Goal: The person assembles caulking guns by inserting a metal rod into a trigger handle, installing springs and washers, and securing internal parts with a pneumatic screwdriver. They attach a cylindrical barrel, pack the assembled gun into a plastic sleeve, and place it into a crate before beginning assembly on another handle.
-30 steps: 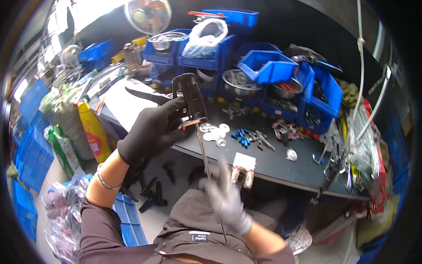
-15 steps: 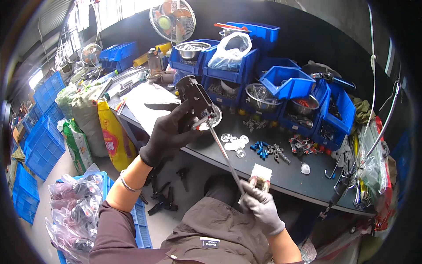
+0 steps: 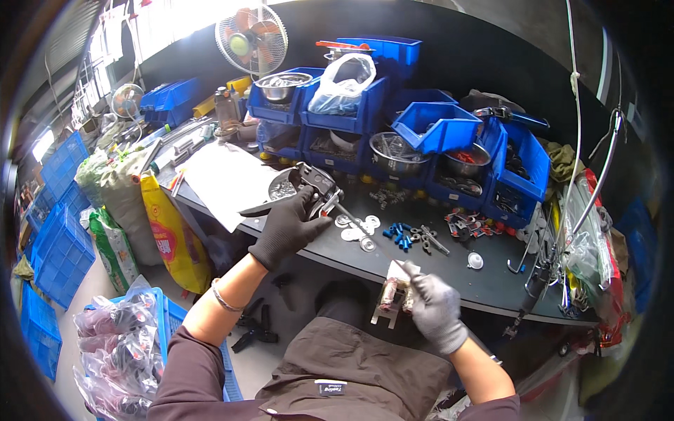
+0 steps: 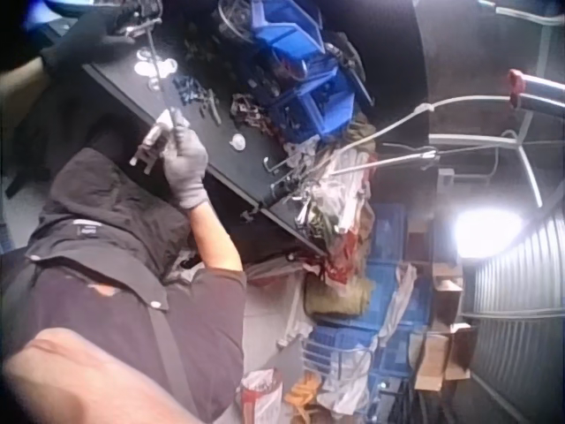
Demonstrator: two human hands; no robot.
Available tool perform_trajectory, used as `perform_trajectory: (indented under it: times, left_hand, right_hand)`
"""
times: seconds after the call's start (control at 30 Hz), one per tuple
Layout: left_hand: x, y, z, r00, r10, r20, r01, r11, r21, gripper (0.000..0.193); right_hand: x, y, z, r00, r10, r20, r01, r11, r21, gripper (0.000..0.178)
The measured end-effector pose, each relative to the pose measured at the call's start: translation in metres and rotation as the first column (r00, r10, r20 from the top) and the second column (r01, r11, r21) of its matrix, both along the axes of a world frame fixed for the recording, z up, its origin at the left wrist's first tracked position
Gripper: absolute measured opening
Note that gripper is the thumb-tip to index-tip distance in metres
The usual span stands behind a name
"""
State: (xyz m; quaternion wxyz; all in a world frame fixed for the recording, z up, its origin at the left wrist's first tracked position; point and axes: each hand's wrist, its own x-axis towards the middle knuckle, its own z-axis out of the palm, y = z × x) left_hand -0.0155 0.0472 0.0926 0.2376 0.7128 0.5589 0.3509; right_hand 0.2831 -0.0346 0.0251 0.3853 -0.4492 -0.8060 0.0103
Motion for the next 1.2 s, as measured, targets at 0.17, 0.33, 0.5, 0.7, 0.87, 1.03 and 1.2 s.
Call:
perform_trajectory:
  times: [0.17,0.33,0.5,0.7,0.87,1.03,1.2]
  left_hand:
    - [-0.003,0.019,-0.056,0.994,-0.088,0.06,0.086,0.995,0.041,0.067]
    - [-0.012,0.019,-0.055,0.71,-0.352,0.61,0.418,0.908,0.037,0.073]
    - [-0.007,0.014,-0.056,0.979,-0.194,0.069,0.187,0.978,0.089,0.069]
    - [-0.01,0.019,-0.103,0.914,-0.212,0.346,0.258,0.961,-0.094,0.068]
    - [-0.014,0.002,-0.118,0.899,-0.06,0.433,0.054,0.998,0.026,0.06]
    - [-0.055,-0.034,-0.128,0.85,0.045,0.525,-0.012,0.998,-0.067,0.056]
    - [-0.067,-0.093,-0.174,0.771,0.224,0.596,0.018,0.928,-0.373,0.048]
  right_hand:
    - [0.002,-0.012,-0.006,0.571,-0.437,-0.695,-0.666,0.249,-0.703,0.033]
    - [0.005,-0.024,-0.039,0.137,-0.688,-0.712,-0.987,-0.158,-0.038,0.029]
    - [0.005,-0.005,-0.042,0.993,-0.053,-0.109,0.037,0.989,-0.145,0.037]
    - [0.009,-0.016,-0.048,0.993,-0.114,0.016,0.115,0.988,-0.1,0.041]
    - [0.017,-0.045,-0.032,0.942,-0.225,0.249,0.232,0.973,0.001,0.039]
    - [0.039,-0.09,-0.018,0.871,-0.229,0.434,0.308,0.944,-0.119,0.035]
    - [0.064,-0.147,0.0,0.856,-0.047,0.514,0.173,0.964,-0.2,0.039]
